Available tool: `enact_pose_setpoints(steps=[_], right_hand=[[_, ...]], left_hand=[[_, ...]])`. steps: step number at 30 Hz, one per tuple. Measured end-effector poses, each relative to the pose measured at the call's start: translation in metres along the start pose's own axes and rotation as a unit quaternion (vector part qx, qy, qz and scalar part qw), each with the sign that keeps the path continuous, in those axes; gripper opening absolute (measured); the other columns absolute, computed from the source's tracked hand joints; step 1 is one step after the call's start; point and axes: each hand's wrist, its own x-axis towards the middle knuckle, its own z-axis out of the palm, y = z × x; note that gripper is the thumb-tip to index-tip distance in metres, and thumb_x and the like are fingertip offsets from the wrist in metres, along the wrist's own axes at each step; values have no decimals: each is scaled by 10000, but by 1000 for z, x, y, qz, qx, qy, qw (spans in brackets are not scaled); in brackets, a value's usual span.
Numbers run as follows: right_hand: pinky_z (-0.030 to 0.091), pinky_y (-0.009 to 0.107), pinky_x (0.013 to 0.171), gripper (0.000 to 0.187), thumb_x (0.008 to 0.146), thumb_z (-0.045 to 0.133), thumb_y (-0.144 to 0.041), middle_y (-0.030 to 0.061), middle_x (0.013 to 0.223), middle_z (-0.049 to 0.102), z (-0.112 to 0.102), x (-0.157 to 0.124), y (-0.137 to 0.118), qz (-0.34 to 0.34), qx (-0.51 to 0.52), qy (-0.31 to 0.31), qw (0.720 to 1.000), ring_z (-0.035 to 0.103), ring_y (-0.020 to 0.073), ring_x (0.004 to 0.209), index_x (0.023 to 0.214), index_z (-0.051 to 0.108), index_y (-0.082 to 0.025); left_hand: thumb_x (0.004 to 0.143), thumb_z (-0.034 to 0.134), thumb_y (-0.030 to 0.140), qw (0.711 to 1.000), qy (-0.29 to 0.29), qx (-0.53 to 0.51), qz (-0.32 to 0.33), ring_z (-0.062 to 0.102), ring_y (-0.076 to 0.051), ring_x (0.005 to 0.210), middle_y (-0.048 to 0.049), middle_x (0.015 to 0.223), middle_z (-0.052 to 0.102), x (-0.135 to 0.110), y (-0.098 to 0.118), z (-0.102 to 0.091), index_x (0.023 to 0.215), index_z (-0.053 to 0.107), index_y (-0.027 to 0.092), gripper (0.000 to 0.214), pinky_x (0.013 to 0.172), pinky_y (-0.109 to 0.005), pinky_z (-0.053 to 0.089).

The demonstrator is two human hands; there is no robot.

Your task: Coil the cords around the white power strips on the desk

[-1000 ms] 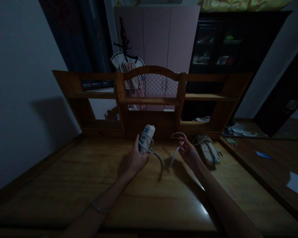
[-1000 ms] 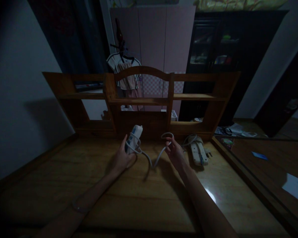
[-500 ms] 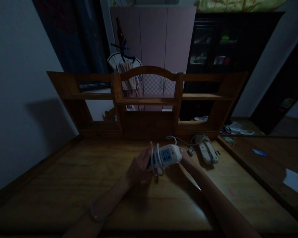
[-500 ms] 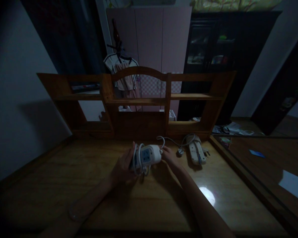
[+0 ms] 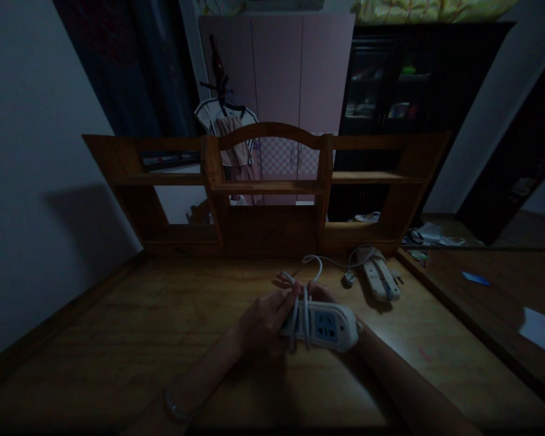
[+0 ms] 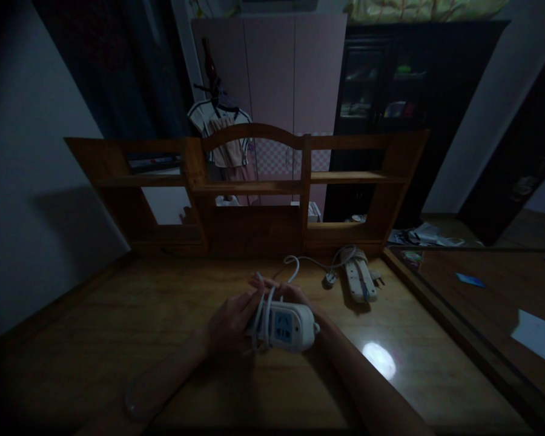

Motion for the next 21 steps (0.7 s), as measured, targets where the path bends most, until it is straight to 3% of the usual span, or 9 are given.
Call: enact_pose_setpoints(steps=[5,11,14,17,21], right_hand=[[423,438,940,582,698,420,-398,20,1321,539,-7,0,-14,-16,59,5,998,495,251,1202,1262,525,-299],[434,430,931,554,795,370,-453,55,1338,529,-18,-8,-38,-46,87,92,991,478,258,1229,1296,499,-252],[442,406,932,509,820,439,-432,42,1332,535,-24,-11,-43,-76,101,129,984,483,246,1226,1294,501,-258],[471,348,876,456,825,523,-432,31,1187,629,-32,-10,-39,-77,93,169,978,569,220,1103,1257,535,-286],[465,284,826,405,790,636,-382,17,963,672,-39,-5,-31,-85,31,214,973,606,176,929,1176,602,-265]], left_hand=[[812,513,383,999,-49,-2,3,503,-315,1160,-230,1282,489,7,2,-3,1468,-79,69,938,926,-439,471],[741,593,306,993,-71,28,-94,524,-308,1131,-171,1301,503,7,-8,-3,1475,146,146,874,959,-438,443],[737,613,319,986,-55,40,-154,547,-300,1075,-144,1242,545,6,-13,-3,1467,195,178,853,928,-433,454],[705,646,290,974,-25,44,-222,536,-290,1089,-120,1228,544,5,-15,0,1465,204,210,883,937,-418,447],[686,676,279,936,67,27,-344,542,-275,1093,-98,1250,522,1,-25,7,1442,258,249,863,917,-401,461]])
